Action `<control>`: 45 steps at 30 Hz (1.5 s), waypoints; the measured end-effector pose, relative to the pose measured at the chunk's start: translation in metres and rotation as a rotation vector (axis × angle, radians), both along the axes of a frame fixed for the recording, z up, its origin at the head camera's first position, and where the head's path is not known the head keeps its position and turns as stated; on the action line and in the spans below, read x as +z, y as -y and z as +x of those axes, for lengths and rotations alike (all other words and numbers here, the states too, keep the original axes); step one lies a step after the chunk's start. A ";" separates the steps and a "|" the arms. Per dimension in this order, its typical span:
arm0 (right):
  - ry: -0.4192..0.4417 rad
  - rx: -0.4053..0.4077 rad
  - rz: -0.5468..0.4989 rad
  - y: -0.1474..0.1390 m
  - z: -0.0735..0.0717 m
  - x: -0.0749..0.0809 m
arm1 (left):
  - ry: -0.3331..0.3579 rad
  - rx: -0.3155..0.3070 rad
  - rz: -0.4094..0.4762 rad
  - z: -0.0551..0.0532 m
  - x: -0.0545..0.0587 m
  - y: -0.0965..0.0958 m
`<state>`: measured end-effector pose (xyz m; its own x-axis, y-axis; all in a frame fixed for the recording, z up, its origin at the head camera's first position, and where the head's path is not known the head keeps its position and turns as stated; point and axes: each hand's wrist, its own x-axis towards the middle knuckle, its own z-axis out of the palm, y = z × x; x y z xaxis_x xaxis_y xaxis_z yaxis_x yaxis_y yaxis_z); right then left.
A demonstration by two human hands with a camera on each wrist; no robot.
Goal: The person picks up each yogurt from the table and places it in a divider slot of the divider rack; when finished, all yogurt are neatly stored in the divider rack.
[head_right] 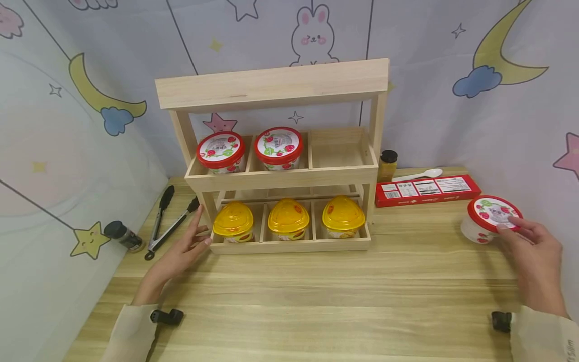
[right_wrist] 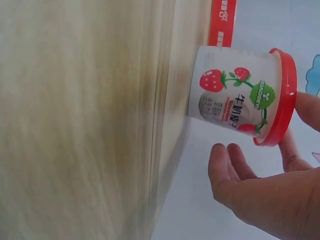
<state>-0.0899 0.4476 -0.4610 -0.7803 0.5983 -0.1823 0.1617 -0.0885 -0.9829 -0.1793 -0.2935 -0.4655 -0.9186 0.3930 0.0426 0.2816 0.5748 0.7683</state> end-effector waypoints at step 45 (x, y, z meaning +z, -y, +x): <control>-0.054 -0.067 0.025 0.016 -0.020 0.020 | 0.004 0.003 0.002 0.000 -0.001 0.000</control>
<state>-0.1097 0.4311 -0.4412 -0.7469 0.6531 -0.1252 0.1033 -0.0721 -0.9920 -0.1796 -0.2935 -0.4667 -0.9198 0.3904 0.0397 0.2768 0.5738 0.7708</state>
